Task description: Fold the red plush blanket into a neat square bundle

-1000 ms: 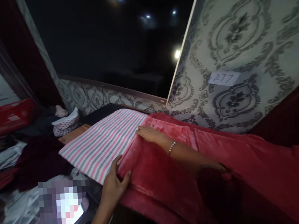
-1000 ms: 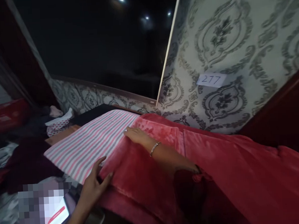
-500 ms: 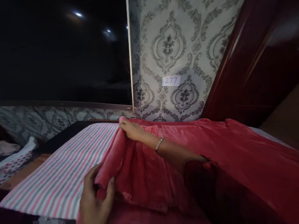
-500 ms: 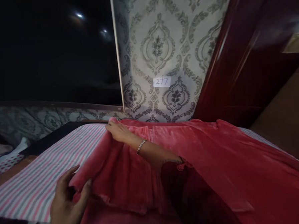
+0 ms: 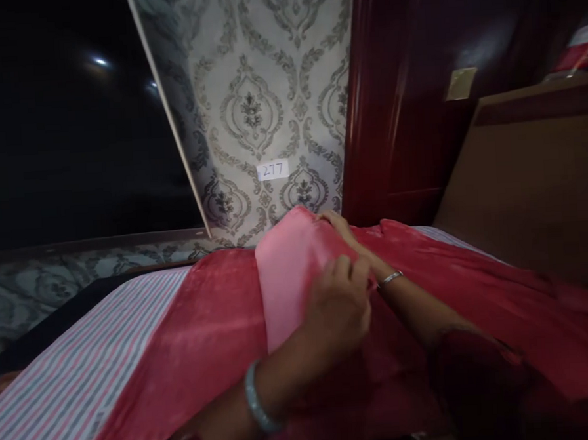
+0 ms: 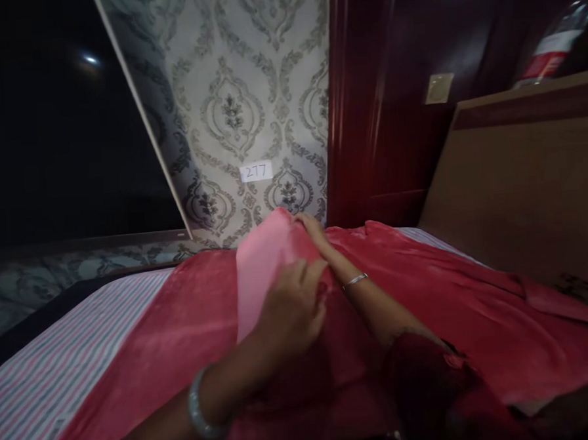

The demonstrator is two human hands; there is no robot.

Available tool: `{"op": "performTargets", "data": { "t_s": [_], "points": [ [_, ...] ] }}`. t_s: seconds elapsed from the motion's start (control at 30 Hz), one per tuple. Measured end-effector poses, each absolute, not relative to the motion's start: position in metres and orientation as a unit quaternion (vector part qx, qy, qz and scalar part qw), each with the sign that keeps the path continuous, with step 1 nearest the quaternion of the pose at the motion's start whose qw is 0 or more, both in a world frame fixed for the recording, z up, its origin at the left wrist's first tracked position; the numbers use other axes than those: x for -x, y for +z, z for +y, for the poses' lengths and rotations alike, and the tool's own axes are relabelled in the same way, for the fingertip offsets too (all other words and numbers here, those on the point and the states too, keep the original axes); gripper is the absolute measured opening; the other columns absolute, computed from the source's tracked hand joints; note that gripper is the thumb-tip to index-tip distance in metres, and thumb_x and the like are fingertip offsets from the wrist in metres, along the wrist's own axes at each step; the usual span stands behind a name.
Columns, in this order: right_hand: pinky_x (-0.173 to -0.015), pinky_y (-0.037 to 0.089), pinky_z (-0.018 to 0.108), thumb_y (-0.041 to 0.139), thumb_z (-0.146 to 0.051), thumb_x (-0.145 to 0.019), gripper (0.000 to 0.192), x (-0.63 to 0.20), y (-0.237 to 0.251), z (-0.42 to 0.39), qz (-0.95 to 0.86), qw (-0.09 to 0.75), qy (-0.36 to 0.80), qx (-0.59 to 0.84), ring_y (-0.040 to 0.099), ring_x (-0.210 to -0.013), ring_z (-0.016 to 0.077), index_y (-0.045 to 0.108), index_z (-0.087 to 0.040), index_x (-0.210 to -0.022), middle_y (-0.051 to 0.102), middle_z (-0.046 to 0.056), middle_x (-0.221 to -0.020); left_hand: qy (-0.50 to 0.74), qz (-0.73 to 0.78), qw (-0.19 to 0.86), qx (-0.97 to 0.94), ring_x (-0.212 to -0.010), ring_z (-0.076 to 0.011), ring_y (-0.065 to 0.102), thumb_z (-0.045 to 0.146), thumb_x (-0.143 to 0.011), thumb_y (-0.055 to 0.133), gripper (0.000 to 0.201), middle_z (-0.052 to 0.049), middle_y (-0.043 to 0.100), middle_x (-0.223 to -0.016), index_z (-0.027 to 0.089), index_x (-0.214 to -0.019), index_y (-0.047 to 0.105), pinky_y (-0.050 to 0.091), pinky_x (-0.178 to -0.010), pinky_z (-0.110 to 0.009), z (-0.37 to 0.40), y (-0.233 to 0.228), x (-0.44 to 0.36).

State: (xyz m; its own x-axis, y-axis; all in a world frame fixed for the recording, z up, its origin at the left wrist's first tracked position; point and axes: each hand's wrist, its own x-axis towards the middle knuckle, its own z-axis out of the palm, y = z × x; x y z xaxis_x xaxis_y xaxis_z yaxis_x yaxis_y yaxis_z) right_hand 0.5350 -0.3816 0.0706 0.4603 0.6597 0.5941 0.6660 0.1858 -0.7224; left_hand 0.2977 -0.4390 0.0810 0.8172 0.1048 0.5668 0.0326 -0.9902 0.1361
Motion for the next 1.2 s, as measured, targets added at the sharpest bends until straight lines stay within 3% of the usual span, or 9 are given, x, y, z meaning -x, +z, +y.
{"op": "performTargets", "data": {
  "t_s": [0.13,0.23,0.33,0.43,0.6,0.8,1.0,1.13,1.2],
  "points": [
    [-0.090,0.053,0.039,0.055,-0.024,-0.076,0.011,-0.568,0.007,-0.445,-0.441,0.576,0.066,0.685,0.065,-0.085,0.0204,0.065,-0.019,-0.078,0.069,0.006,-0.084,0.134,-0.019,0.039,-0.990,-0.095,-0.0270,0.058,0.021,-0.097,0.040,0.028,-0.012,0.061,-0.111,0.015,-0.120,0.055,0.050,-0.075,-0.040,-0.472,0.024,-0.352],
    [-0.073,0.058,0.035,0.053,-0.029,-0.081,0.020,-0.578,-0.033,-0.471,-0.395,0.579,0.125,0.702,0.066,-0.070,0.0175,0.068,-0.020,-0.090,0.070,0.006,-0.083,0.040,-0.024,0.023,-0.999,-0.096,-0.0280,0.060,0.029,-0.102,0.037,0.027,-0.012,0.063,-0.110,0.015,-0.114,0.057,0.049,-0.074,-0.041,-0.481,-0.009,-0.366],
    [-0.069,0.059,0.034,0.047,-0.032,-0.090,0.031,-0.585,-0.049,-0.476,-0.374,0.577,0.162,0.708,0.068,-0.070,0.0177,0.069,-0.019,-0.107,0.073,0.009,-0.092,0.038,-0.025,0.022,-0.999,-0.097,-0.0283,0.060,0.034,-0.101,0.041,0.028,-0.011,0.062,-0.111,0.016,-0.117,0.055,0.049,-0.075,-0.042,-0.482,-0.015,-0.366],
    [-0.080,0.059,0.039,0.051,-0.035,-0.092,0.035,-0.589,-0.047,-0.465,-0.375,0.568,0.167,0.713,0.070,-0.084,0.0220,0.069,-0.015,-0.114,0.073,0.013,-0.104,0.034,-0.025,0.017,-0.999,-0.095,-0.0273,0.060,0.030,-0.101,0.041,0.024,-0.010,0.062,-0.112,0.017,-0.117,0.054,0.049,-0.073,-0.040,-0.482,-0.009,-0.364],
    [-0.110,0.044,0.045,0.065,-0.030,-0.088,0.040,-0.588,-0.034,-0.433,-0.390,0.558,0.144,0.718,0.060,-0.122,0.0278,0.068,-0.017,-0.125,0.065,0.013,-0.133,0.032,-0.033,-0.062,-0.997,-0.092,-0.0261,0.060,0.023,-0.101,0.041,0.022,-0.010,0.061,-0.106,0.017,-0.117,0.055,0.049,-0.070,-0.038,-0.484,-0.019,-0.369],
    [-0.114,0.040,0.045,0.063,-0.011,-0.077,0.049,-0.587,-0.022,-0.403,-0.402,0.556,0.126,0.716,0.059,-0.126,0.0267,0.069,-0.017,-0.125,0.065,0.012,-0.133,0.126,-0.045,-0.133,-0.982,-0.084,-0.0220,0.058,0.013,-0.094,0.050,0.020,-0.008,0.061,-0.097,0.017,-0.113,0.057,0.047,-0.066,-0.033,-0.482,-0.041,-0.370],
    [-0.119,0.033,0.044,0.051,-0.001,-0.069,0.054,-0.597,-0.033,-0.413,-0.357,0.589,0.077,0.721,0.053,-0.132,0.0238,0.072,-0.019,-0.116,0.066,0.008,-0.131,0.209,-0.098,-0.133,-0.964,-0.084,-0.0219,0.058,0.023,-0.098,0.050,0.023,-0.006,0.062,-0.094,0.020,-0.119,0.057,0.047,-0.071,-0.035,-0.478,-0.051,-0.368],
    [-0.114,0.040,0.043,0.053,-0.005,-0.072,0.050,-0.603,-0.050,-0.428,-0.312,0.592,0.108,0.735,0.058,-0.126,0.0254,0.070,-0.016,-0.117,0.067,0.010,-0.130,0.170,-0.120,-0.104,-0.973,-0.089,-0.0234,0.059,0.020,-0.097,0.049,0.026,-0.007,0.064,-0.100,0.020,-0.122,0.056,0.048,-0.075,-0.038,-0.483,-0.045,-0.359],
    [-0.109,0.046,0.042,0.055,-0.010,-0.078,0.045,-0.605,-0.055,-0.434,-0.300,0.588,0.137,0.739,0.063,-0.120,0.0260,0.069,-0.014,-0.121,0.068,0.012,-0.128,0.150,-0.119,-0.036,-0.981,-0.092,-0.0234,0.060,0.021,-0.096,0.051,0.030,-0.007,0.066,-0.106,0.022,-0.126,0.056,0.049,-0.078,-0.039,-0.486,-0.030,-0.347]
  ]
}}
